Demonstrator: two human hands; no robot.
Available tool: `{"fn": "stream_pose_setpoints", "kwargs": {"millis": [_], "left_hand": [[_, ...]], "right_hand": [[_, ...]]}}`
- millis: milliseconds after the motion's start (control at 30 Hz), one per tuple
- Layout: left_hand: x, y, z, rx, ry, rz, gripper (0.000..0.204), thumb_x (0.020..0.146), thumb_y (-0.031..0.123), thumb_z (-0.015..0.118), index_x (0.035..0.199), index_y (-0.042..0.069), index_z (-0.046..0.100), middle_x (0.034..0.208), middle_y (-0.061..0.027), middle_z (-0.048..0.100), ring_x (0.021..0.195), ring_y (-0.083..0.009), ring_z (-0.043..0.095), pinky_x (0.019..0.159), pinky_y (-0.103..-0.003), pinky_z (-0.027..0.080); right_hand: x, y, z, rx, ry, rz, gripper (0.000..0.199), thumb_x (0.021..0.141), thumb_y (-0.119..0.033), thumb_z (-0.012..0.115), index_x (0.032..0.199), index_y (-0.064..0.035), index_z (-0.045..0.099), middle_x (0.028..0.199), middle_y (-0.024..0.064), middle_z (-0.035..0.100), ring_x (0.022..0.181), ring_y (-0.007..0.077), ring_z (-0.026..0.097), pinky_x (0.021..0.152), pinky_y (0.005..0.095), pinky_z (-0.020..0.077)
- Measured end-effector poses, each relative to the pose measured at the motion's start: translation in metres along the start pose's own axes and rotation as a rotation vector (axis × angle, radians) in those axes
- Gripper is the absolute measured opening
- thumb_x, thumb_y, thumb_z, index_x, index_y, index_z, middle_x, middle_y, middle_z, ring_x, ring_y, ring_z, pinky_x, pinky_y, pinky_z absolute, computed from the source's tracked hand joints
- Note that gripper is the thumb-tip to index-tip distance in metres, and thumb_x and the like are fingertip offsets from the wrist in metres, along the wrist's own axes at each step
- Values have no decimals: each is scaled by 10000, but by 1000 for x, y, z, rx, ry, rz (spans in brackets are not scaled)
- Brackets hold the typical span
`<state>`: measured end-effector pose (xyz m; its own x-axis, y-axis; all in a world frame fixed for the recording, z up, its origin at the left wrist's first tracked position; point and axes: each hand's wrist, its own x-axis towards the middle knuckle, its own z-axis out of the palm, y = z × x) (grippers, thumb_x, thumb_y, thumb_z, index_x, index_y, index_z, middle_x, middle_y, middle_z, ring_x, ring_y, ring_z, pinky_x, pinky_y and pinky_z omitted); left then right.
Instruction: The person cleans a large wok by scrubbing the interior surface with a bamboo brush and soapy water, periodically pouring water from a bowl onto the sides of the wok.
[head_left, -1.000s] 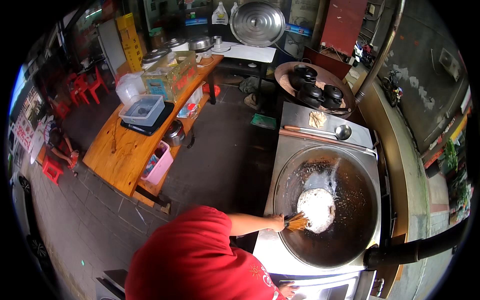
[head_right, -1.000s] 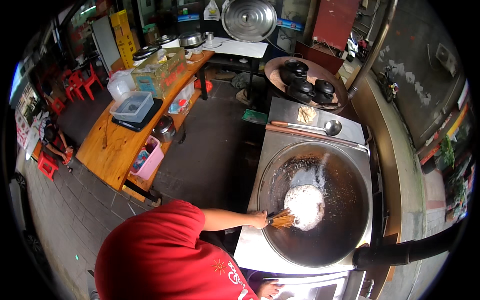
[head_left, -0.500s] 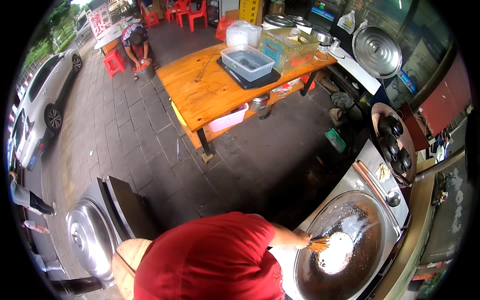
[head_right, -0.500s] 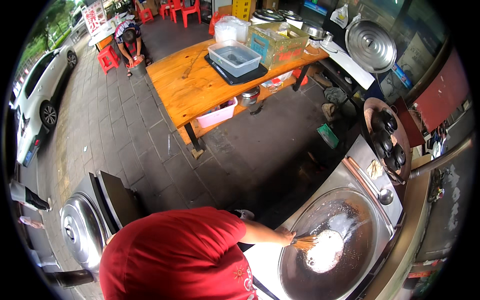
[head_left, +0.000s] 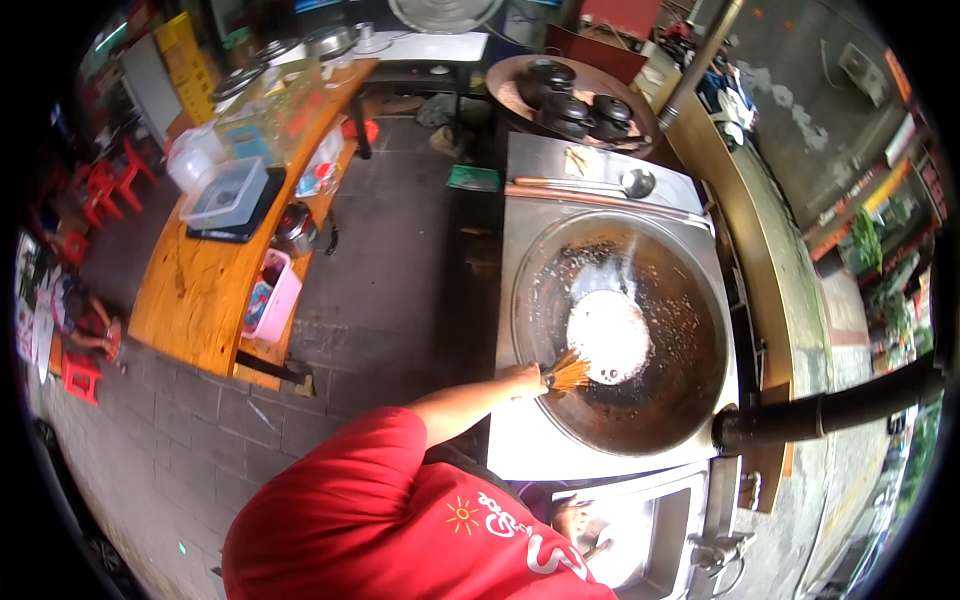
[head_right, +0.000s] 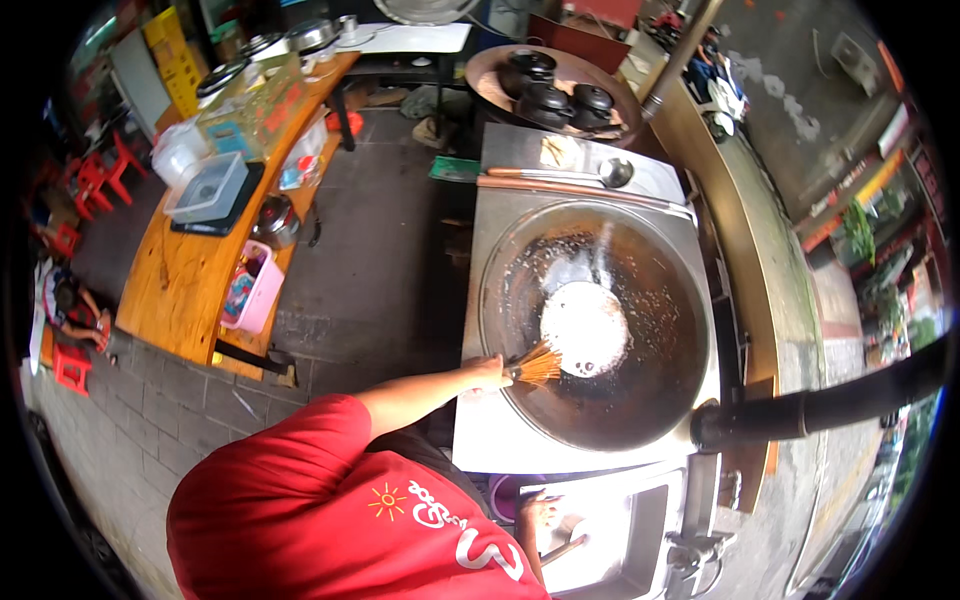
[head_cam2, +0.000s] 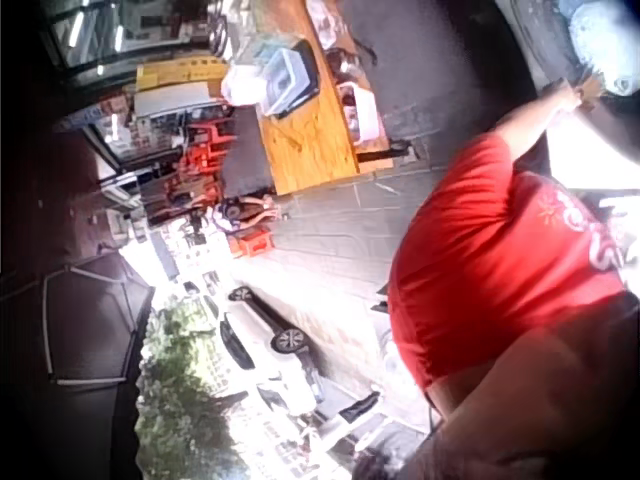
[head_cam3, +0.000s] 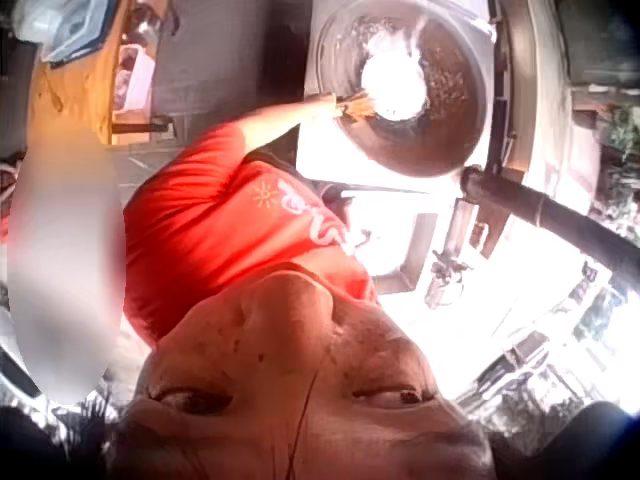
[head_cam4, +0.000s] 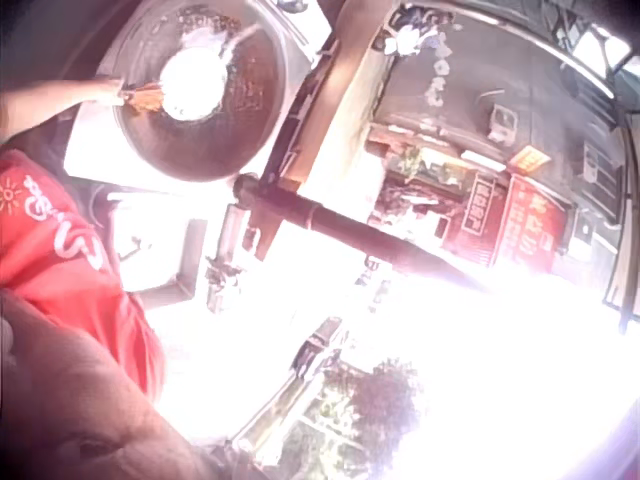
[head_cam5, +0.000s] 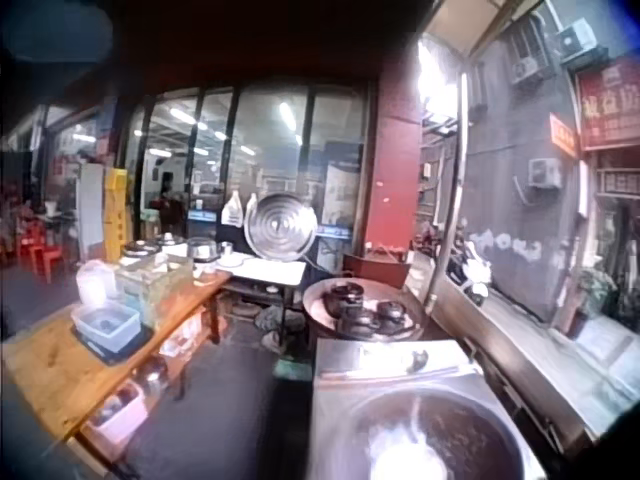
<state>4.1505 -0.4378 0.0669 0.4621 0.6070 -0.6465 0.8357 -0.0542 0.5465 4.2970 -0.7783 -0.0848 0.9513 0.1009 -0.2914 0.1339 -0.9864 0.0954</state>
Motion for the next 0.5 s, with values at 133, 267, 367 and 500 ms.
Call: {"fn": "stream_pose_setpoints", "kwargs": {"millis": [133, 267, 367, 500], "left_hand": [[12, 15, 4, 102, -133, 45, 511, 862, 471, 552, 769, -30, 583, 558, -106, 595, 420, -184, 563, 392, -330, 437], [44, 25, 30, 91, -209, 71, 554, 881, 495, 529, 661, -11, 581, 535, -115, 592, 433, -221, 573, 394, -344, 449], [60, 39, 32, 130, -250, 81, 548, 885, 479, 540, 722, -44, 558, 580, -103, 598, 427, -172, 573, 356, -301, 442], [92, 69, 21, 304, -166, 140, 501, 893, 433, 557, 754, -44, 619, 560, -116, 618, 433, -197, 593, 418, -335, 492]], "right_hand": [[-12, -5, -17, 92, -93, 4, 736, 919, -570, 336, 1480, -135, 140, 1192, 207, 486, 1108, 346, 478, 933, 521, 337], [-11, -4, -14, 202, -114, 72, 758, 903, -601, 341, 1474, -133, 170, 1198, 209, 485, 1136, 348, 463, 970, 522, 289], [-15, -20, -20, 282, -48, 176, 760, 907, -611, 326, 1458, -100, 206, 1148, 247, 492, 1099, 371, 472, 980, 501, 261], [-21, -32, -15, 254, 156, 209, 749, 901, -612, 357, 1447, -112, 244, 1085, 244, 506, 1025, 360, 496, 976, 481, 263]]}}
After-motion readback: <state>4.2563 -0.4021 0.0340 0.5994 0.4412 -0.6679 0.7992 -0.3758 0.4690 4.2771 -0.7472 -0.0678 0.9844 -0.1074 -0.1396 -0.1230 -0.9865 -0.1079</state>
